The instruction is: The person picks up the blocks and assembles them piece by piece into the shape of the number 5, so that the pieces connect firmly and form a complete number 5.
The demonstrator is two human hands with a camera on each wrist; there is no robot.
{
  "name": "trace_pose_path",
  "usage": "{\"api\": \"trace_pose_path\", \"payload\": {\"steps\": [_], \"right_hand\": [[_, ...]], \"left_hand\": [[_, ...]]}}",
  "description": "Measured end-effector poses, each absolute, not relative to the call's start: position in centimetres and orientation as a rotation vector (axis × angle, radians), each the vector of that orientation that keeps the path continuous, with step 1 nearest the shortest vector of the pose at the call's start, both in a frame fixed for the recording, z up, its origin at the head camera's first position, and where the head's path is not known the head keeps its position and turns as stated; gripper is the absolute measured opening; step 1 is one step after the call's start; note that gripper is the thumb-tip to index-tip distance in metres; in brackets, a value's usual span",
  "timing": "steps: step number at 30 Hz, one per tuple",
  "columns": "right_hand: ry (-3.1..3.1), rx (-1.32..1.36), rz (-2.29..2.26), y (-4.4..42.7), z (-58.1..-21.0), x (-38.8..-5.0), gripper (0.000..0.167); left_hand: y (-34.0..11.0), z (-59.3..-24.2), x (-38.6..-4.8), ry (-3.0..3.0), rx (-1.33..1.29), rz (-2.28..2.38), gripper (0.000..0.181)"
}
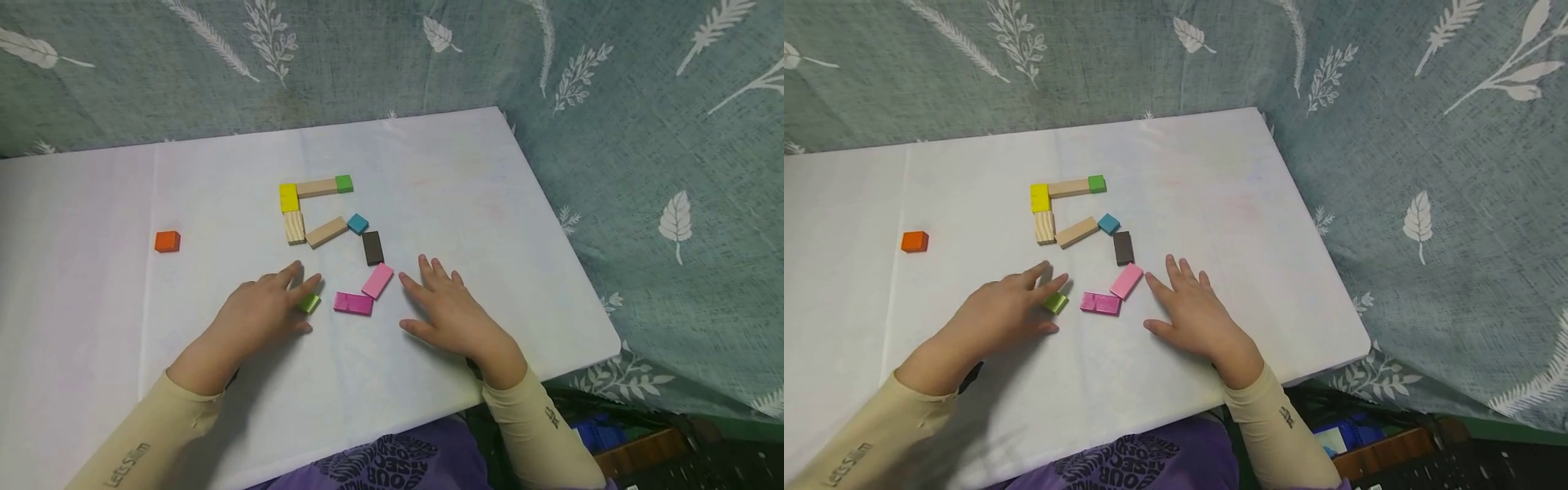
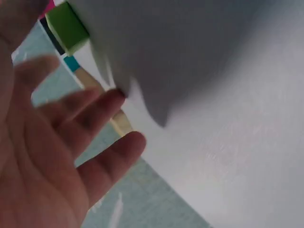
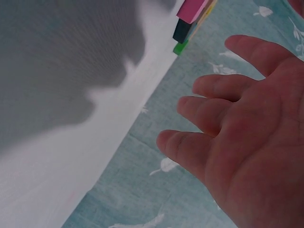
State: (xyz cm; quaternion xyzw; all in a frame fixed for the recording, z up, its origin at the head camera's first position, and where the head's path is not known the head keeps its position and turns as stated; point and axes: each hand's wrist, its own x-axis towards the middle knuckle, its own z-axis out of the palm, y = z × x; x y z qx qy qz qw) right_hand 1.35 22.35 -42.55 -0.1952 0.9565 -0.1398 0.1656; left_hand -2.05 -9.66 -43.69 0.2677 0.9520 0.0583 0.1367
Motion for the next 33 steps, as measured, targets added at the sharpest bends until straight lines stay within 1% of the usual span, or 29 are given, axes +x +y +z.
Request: {"api": "trace_pose_path", "payload": {"steps": [2, 4, 11, 21, 24, 27, 33], "right_hand": [[2.72, -0.552, -0.397, 22.3, -42.6, 1.4, 0.076], [2.715, -0.544, -0.392, 22.3, -42.7, 1.4, 0.076], [2.703, -0.521, -0.398, 22.3, -42.8, 1.5, 0.077], [2.705, -0.547, -0.39, 21.8, -43.0, 1.5, 0.077], [2.706, -0.542, -0.378, 21.8, -43.1, 1.5, 0.076], [2.704, -0.537, -0.375, 21.8, -43.1, 1.6, 0.076], [2.705, -0.535, -0.377, 21.8, -43.1, 1.5, 0.076]], "left_hand": [[-10.0, -43.8, -2.0, 2.766, 0.864, 0.111, 0.067], [-10.1, -44.0, -2.0, 2.782, 0.905, 0.07, 0.06], [-9.1, -44.8, -1.9, 2.878, 0.938, 0.043, 0.055], [-7.8, -44.8, -2.0, 2.943, 0.793, 0.162, 0.037], [-7.4, -44.9, -2.1, 2.934, 0.734, 0.206, 0.037], [-7.3, -44.9, -2.2, 2.938, 0.732, 0.2, 0.041], [-7.4, -45.1, -2.0, 2.954, 0.783, 0.053, 0.064]]}}
